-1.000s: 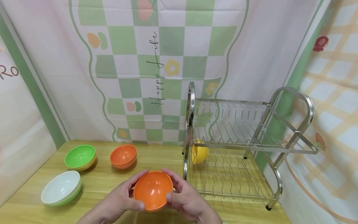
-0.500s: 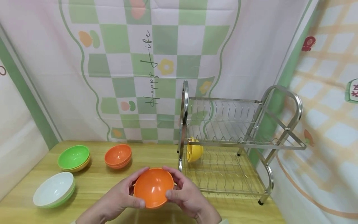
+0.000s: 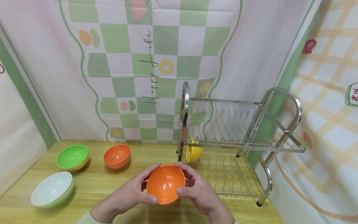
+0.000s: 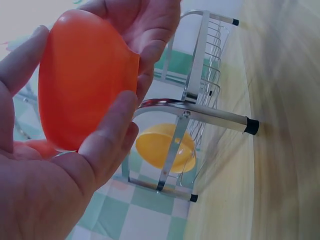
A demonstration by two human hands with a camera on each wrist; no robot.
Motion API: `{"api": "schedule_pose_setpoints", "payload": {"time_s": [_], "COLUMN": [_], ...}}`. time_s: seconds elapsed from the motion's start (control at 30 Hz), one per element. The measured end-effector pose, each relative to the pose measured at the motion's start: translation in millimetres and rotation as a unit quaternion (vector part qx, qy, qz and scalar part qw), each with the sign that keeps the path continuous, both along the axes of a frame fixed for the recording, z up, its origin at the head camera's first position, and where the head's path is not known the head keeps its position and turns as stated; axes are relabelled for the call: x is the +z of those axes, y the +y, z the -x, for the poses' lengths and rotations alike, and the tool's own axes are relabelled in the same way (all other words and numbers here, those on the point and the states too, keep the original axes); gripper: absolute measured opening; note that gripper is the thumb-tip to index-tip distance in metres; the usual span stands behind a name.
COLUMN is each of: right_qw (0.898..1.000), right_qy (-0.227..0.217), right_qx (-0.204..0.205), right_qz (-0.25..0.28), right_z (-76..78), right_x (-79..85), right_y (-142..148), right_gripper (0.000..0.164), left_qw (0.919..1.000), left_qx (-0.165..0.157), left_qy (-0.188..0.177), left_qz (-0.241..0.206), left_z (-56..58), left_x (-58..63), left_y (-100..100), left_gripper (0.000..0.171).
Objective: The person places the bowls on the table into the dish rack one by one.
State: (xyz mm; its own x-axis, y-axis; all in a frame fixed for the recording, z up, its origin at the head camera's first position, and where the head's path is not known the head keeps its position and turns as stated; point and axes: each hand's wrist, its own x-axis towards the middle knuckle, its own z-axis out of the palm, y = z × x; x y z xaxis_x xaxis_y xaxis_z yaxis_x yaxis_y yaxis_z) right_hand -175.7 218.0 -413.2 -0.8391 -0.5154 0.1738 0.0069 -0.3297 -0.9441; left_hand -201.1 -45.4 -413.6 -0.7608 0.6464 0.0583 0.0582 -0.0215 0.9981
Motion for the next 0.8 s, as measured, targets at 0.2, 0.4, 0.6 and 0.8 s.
{"api": "schedule_pose_setpoints", "payload": {"time_s": [0.2, 0.4, 0.6, 0.8], "right_qw": [0.999, 0.995, 0.987, 0.948], "right_qy": [-0.007, 0.004, 0.047, 0.036], "right_qx": [-0.025, -0.061, -0.105, -0.202], "right_qz": [-0.046, -0.077, -0.113, -0.244], "right_z": [-1.2, -6.9, -7.8, -5.8], "right_x": [13.1, 22.9, 28.6, 46.1], "right_y": [19.6, 47.7, 79.4, 91.9], "right_gripper": [0.061, 0.062, 0.061, 0.072], "left_qw": [0.9997, 0.9979, 0.9978, 0.9967], "left_qx": [0.0, 0.039, 0.062, 0.074], "left_qy": [-0.003, -0.038, -0.023, -0.033], "left_qz": [-0.025, -0.036, 0.002, 0.008], "left_z": [3.1, 7.5, 18.8, 27.5], "left_x": [4.6, 5.8, 1.0, -0.9], "left_y": [14.0, 24.7, 39.4, 56.8], "left_gripper": [0.088, 0.07, 0.072, 0.074]}}
